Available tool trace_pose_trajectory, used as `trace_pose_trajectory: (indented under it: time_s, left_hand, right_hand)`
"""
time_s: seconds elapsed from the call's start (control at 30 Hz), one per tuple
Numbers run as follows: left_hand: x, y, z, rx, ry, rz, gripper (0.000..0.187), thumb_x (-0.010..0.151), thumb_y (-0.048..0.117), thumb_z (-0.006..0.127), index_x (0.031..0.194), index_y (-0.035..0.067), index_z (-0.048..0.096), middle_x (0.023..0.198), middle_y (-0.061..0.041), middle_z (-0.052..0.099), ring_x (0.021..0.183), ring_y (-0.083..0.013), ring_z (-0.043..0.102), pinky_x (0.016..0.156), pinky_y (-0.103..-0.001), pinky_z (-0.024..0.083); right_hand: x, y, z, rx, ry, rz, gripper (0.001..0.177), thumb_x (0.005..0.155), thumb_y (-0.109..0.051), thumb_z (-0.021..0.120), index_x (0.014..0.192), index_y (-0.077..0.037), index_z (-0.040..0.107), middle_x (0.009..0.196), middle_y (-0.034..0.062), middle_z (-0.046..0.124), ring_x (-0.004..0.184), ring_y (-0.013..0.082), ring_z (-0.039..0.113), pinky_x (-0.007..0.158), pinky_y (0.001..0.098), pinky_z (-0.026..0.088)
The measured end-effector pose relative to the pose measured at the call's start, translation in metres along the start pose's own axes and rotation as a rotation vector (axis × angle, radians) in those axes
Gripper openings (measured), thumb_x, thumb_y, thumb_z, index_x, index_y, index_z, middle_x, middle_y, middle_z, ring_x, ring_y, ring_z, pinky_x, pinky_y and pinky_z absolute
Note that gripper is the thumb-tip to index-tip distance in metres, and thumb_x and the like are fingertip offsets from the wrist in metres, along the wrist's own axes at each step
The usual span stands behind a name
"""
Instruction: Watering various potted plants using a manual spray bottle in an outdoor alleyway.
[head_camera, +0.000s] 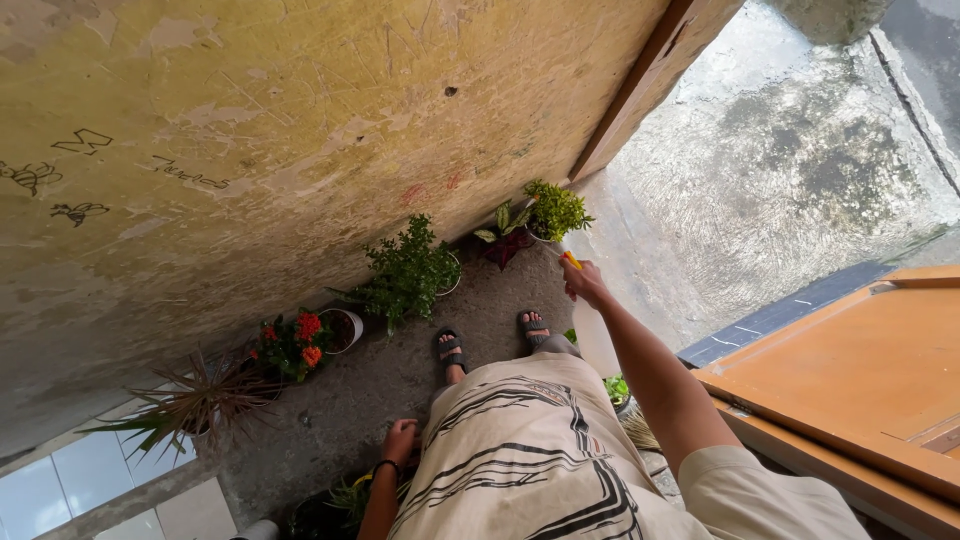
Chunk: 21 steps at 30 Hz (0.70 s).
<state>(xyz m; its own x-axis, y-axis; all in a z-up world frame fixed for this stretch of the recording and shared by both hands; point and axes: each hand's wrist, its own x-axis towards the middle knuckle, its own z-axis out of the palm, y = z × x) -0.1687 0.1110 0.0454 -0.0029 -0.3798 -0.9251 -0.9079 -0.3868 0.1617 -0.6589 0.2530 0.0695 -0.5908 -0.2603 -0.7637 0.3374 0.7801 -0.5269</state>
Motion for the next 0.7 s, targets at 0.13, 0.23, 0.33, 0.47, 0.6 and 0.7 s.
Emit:
trace_pose_trajectory:
  time_s: [0.13,0.23,0.33,0.47,0.6,0.7]
  left_hand:
    - [0.012,-0.01,0.002,0.018,0.001,0.043,0.043,0.098,0.033,0.047,0.133,0.017,0.068,0.117,-0.008,0.074,0.096,-0.0253,0.073,0.075,-0.042,0.059]
    - [0.018,-0.018,0.004,-0.045,-0.017,0.024,0.043,0.097,0.031,0.048,0.133,0.017,0.066,0.117,-0.01,0.074,0.097,-0.027,0.073,0.074,-0.043,0.059]
    - [0.013,-0.019,0.005,-0.087,-0.026,0.013,0.042,0.096,0.03,0.048,0.132,0.016,0.066,0.111,-0.01,0.074,0.094,-0.0258,0.071,0.072,-0.042,0.058]
    - [0.022,-0.028,0.008,-0.067,-0.009,0.014,0.044,0.095,0.03,0.047,0.133,0.016,0.067,0.112,-0.011,0.074,0.094,-0.0269,0.07,0.074,-0.042,0.055]
    - [0.03,-0.035,0.011,-0.014,0.017,0.048,0.046,0.094,0.033,0.048,0.132,0.017,0.068,0.117,-0.011,0.074,0.099,-0.0271,0.068,0.079,-0.043,0.055]
    - [0.032,-0.035,0.011,-0.017,-0.003,0.041,0.049,0.093,0.034,0.048,0.134,0.016,0.067,0.119,-0.011,0.073,0.102,-0.0275,0.068,0.08,-0.043,0.055]
  right_hand:
    - [-0.006,-0.006,0.003,-0.047,-0.014,-0.017,0.054,0.099,-0.05,0.043,0.098,-0.002,0.067,0.081,0.0142,0.075,0.047,0.016,0.054,0.057,0.0306,0.05]
    - [-0.006,-0.005,0.005,-0.078,-0.021,-0.044,0.056,0.102,-0.051,0.041,0.107,-0.002,0.067,0.085,0.0149,0.075,0.047,0.016,0.055,0.056,0.0298,0.052]
    - [-0.004,-0.004,0.006,-0.122,-0.029,-0.059,0.057,0.103,-0.053,0.038,0.109,-0.003,0.066,0.085,0.0143,0.075,0.05,0.0172,0.057,0.058,0.0311,0.053]
    - [-0.009,-0.005,0.008,-0.112,-0.03,-0.051,0.057,0.102,-0.053,0.039,0.106,-0.003,0.066,0.086,0.0154,0.076,0.05,0.0179,0.057,0.058,0.0326,0.053]
    - [-0.007,-0.003,0.011,-0.083,0.004,-0.09,0.051,0.104,-0.05,0.045,0.089,-0.005,0.062,0.067,0.0105,0.065,0.049,0.0179,0.056,0.055,0.0317,0.049]
    - [-0.009,-0.004,0.011,-0.088,0.013,-0.107,0.051,0.103,-0.051,0.045,0.094,-0.004,0.063,0.073,0.0128,0.069,0.047,0.0186,0.056,0.054,0.0325,0.05]
